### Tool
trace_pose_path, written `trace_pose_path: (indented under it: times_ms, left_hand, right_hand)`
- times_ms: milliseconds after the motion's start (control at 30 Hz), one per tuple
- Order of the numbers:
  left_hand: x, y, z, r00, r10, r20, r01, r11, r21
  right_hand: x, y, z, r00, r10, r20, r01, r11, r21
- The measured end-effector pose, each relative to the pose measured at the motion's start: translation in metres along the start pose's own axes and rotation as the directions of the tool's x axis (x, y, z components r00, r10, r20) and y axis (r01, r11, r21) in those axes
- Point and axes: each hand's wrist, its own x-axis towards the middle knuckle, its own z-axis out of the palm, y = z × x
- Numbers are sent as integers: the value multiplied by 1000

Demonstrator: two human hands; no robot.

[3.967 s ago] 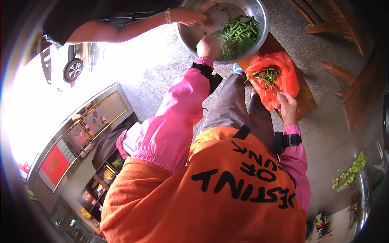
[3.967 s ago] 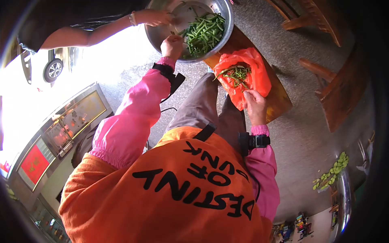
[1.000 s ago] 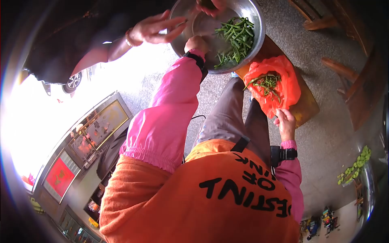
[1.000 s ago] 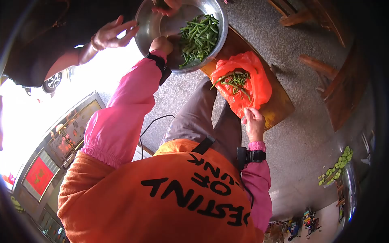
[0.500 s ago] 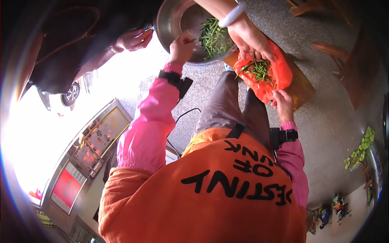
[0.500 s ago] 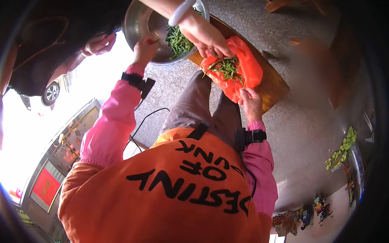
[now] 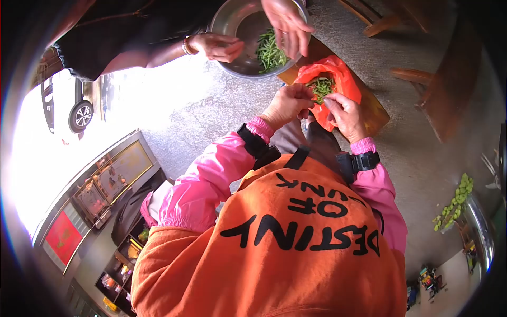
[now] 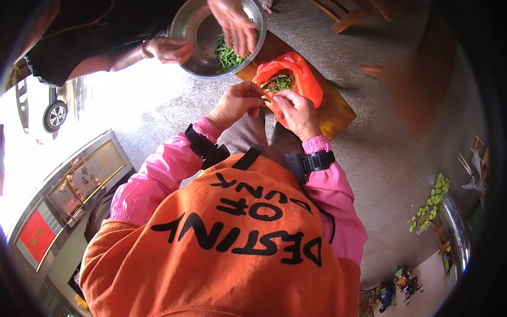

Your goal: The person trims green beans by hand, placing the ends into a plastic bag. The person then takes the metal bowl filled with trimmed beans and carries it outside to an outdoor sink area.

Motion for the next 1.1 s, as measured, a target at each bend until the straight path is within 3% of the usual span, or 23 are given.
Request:
trace_pose_path:
  times_ms: [100, 367, 500, 667, 800, 1000, 1067, 1100]
  left_hand:
    - [-5, -2, 12, 999, 35, -23, -35, 999, 10]
    - [-10, -15, 26, 999, 44, -18, -46, 993, -108]
    - [-11, -18, 30, 988, 156, -15, -155, 987, 37]
    - [-14, -7, 32, 999, 10, 44, -1, 979, -204]
    - [-11, -7, 32, 990, -36, 137, 50, 993, -105]
    - [-10, -10, 35, 985, -19, 172, 44, 988, -148]
    - [-9, -12, 35, 985, -26, 171, 52, 987, -150]
    - [-8, -13, 35, 985, -18, 170, 41, 990, -131]
  right_hand:
    - [-5, 2, -5, 999, -11, 30, 14, 992, -124]
    - [-19, 2, -9, 994, 22, 104, -12, 995, -99]
    - [-21, 7, -7, 994, 7, 109, 0, 998, -55]
    - [-23, 2, -10, 1000, 9, -6, -9, 999, 43]
    - [-24, 8, -13, 997, 13, -73, -5, 994, 105]
    - [-28, 11, -13, 992, -81, -96, 86, 995, 52]
    - [-27, 16, -12, 962, -246, -120, 243, 969, -40]
    - [-27, 17, -12, 962, -245, -119, 241, 970, -41]
